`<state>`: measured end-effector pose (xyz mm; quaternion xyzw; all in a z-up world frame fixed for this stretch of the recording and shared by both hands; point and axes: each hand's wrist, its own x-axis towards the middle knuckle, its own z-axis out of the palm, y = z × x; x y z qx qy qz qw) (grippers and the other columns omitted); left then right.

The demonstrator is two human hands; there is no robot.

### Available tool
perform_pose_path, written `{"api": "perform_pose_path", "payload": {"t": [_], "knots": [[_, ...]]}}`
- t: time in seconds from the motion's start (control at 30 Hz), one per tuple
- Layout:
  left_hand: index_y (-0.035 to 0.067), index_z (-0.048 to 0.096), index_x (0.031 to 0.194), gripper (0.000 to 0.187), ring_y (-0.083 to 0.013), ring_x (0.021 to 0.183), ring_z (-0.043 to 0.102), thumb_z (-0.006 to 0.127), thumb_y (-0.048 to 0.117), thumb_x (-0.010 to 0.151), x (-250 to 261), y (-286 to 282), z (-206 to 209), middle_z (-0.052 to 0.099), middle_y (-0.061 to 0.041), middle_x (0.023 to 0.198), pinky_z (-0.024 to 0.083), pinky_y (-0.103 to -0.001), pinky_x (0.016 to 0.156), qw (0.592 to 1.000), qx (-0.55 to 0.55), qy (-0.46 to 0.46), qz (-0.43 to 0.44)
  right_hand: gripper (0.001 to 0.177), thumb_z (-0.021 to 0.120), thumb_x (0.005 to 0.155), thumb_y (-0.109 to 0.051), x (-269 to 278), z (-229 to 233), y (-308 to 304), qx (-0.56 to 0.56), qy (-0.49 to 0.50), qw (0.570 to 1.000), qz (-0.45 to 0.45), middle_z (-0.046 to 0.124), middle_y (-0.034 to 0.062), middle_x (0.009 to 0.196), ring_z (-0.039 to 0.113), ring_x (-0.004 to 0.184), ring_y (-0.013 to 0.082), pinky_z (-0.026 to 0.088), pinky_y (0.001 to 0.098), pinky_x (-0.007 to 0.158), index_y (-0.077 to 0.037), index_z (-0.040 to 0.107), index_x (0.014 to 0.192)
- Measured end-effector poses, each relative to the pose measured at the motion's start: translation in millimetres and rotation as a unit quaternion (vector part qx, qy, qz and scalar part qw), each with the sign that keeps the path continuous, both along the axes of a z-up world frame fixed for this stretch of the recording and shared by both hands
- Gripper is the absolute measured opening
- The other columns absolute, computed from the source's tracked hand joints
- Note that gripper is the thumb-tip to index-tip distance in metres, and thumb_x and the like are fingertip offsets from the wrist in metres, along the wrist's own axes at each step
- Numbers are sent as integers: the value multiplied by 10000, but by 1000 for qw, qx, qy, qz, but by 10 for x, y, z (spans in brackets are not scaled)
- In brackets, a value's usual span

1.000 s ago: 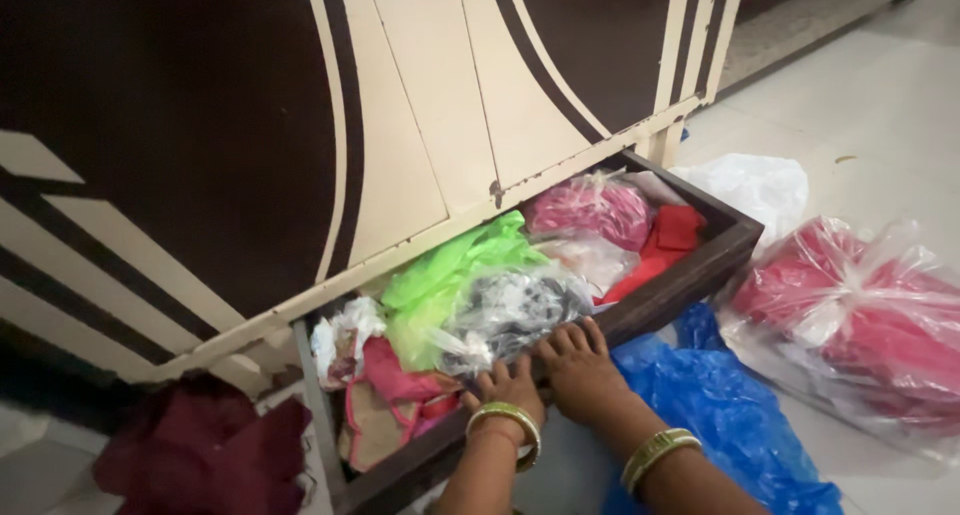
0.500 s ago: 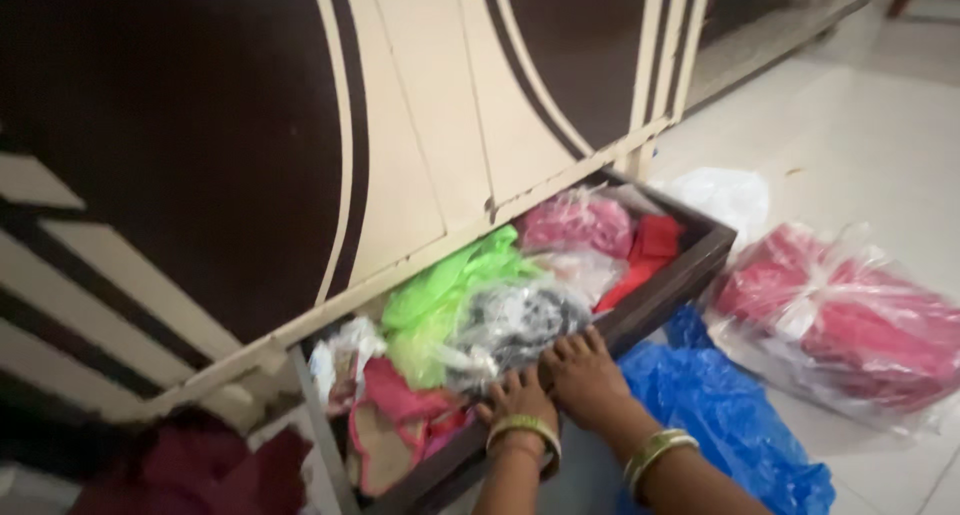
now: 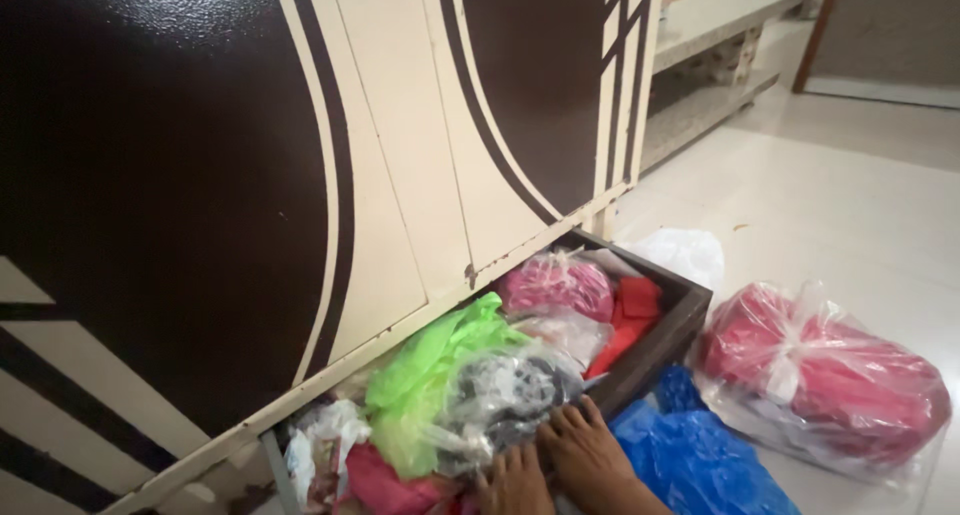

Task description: The person opens a low drawer and removes several plastic bags and loose items, placing them on the floor. They continue to pick up small objects like a green plastic piece, a key, and a small white container, inspecting them briefly before setting them aside.

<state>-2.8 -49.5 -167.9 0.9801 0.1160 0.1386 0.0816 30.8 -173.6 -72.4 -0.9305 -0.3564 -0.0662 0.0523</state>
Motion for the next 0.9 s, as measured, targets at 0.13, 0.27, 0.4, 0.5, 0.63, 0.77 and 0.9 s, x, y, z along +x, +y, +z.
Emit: {"api": "perform_pose_path", "payload": {"t": [0.13,0.27,0.4,0.5,0.63,0.77,0.9], "knots": [[235,652,1082,261,-236,1077,602,572,304,844,175,11,-283,659,-2,1111,441,-539,833,996,8,-91,-19,423,600,848,-260,75,-74,24,-4,-41,999,0,584,95,1229,466,1271,270,192,548,1159,-100,603,1239],[228,668,951,159,-215,969,620,577,284,834,142,-10,-365,655,4,992,455,-525,787,987,28,-159,-10,401,580,864,-261,-38,38,53,-57,17,998,-34,562,97,1288,435,1328,288,174,544,1164,-104,582,1234],[259,664,889,95,-248,913,637,595,293,833,155,-11,-473,637,-5,876,469,-563,772,982,42,-183,1,310,545,906,-230,-114,53,46,-34,-6,999,-35,581,87,1226,464,1285,265,188,544,1176,-114,596,1189],[236,672,888,114,-232,837,642,587,286,830,145,-11,-433,626,-8,823,463,-518,720,978,33,-208,1,329,545,891,-234,-113,63,56,-39,-11,999,-35,580,106,1186,466,1271,284,190,547,1163,-108,594,1192],[209,675,854,139,-242,790,654,586,284,779,144,80,-345,630,-25,838,473,-545,697,972,37,-227,-34,312,547,885,-237,-122,90,98,-19,-25,999,-32,589,107,1178,477,1254,289,202,546,1145,-112,606,1164],[216,663,880,102,-280,816,652,590,258,822,121,-18,-428,626,-41,839,475,-550,717,981,25,-187,-42,306,544,901,-263,-169,131,88,-54,6,997,-52,580,101,1190,465,1268,286,186,544,1162,-112,604,1160],[177,638,868,89,-302,836,648,589,247,842,216,-33,-313,633,-69,841,477,-500,711,977,-24,-177,-116,285,535,897,-232,-131,272,137,-41,-23,997,-55,597,77,1183,488,1253,256,212,528,1152,-115,619,1144]]}}
